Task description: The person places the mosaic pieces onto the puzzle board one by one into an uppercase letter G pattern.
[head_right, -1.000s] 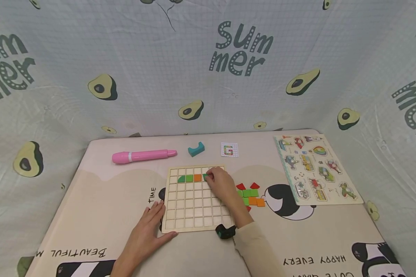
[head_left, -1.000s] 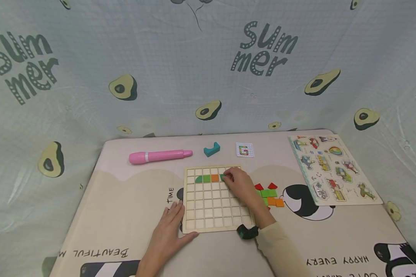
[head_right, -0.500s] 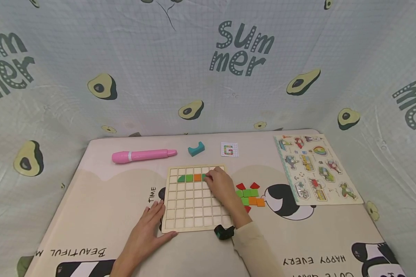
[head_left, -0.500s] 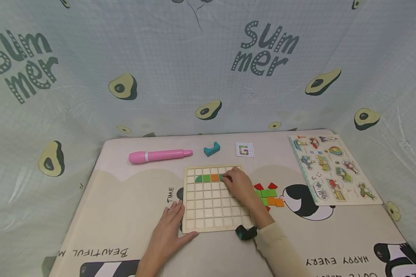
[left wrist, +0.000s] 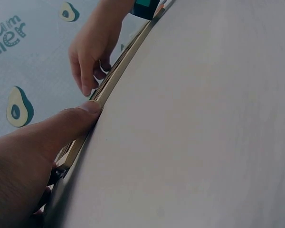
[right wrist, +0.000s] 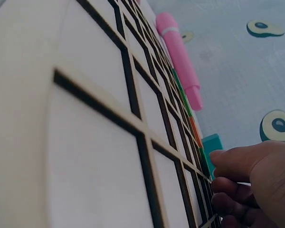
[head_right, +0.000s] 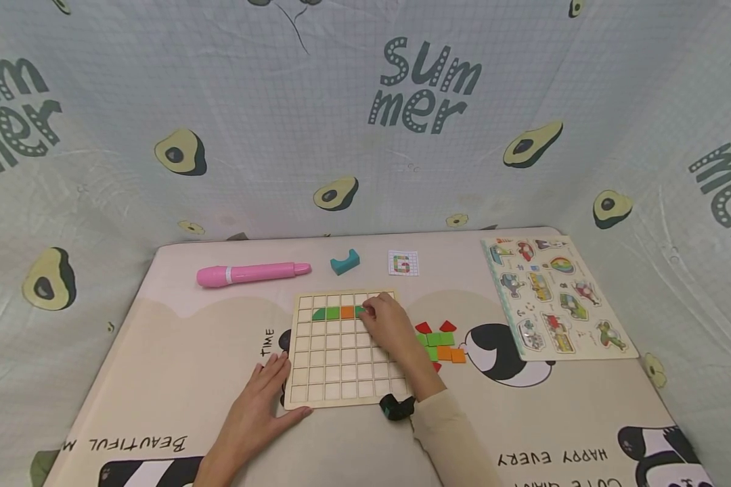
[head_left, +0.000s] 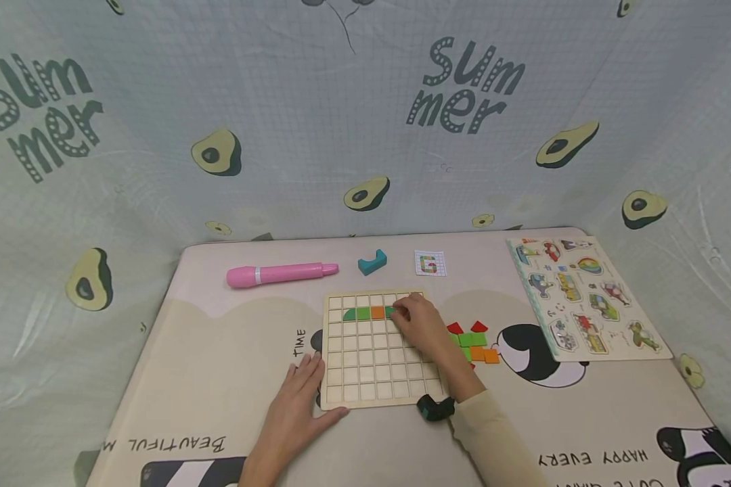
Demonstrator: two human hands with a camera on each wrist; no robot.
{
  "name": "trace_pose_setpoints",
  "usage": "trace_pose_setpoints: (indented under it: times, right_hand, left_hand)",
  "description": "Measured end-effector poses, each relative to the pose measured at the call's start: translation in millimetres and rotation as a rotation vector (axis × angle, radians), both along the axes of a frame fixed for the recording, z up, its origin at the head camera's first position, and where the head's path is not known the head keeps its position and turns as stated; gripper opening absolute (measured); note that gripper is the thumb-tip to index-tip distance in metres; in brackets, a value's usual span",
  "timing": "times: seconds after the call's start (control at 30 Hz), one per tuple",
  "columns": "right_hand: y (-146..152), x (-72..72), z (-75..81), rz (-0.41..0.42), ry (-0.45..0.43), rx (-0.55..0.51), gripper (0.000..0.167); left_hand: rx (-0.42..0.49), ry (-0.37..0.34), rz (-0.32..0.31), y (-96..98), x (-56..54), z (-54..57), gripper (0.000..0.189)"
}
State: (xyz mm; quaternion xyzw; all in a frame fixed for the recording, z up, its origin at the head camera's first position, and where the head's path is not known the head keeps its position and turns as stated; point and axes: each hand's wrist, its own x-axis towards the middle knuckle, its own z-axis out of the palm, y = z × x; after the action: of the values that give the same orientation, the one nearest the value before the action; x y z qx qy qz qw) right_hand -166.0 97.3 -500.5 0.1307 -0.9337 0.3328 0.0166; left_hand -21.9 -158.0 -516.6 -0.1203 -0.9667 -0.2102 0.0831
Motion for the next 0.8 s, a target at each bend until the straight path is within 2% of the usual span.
trace_pose_setpoints:
  times: [0.5, 0.63, 0.8]
  right_hand:
    - [20.7, 6.0, 8.9, -0.036, -0.004, -0.07, 0.027]
    - [31.1, 8.9, 8.8, -0.071, -0.001, -0.052, 0.029]
    - [46.5, 10.5, 7.4, -0.084, 0.002, -0.044, 0.029]
  left_hand:
    - [-0.014, -0.015, 0.001, 2.0, 0.1, 0.7, 0.09]
    - [-0.008, -0.027, -0.003, 1.7, 0.0, 0.6, 0.09]
    - [-0.002, -0.003, -0.007, 1.2, 0.7, -1.1, 0.089]
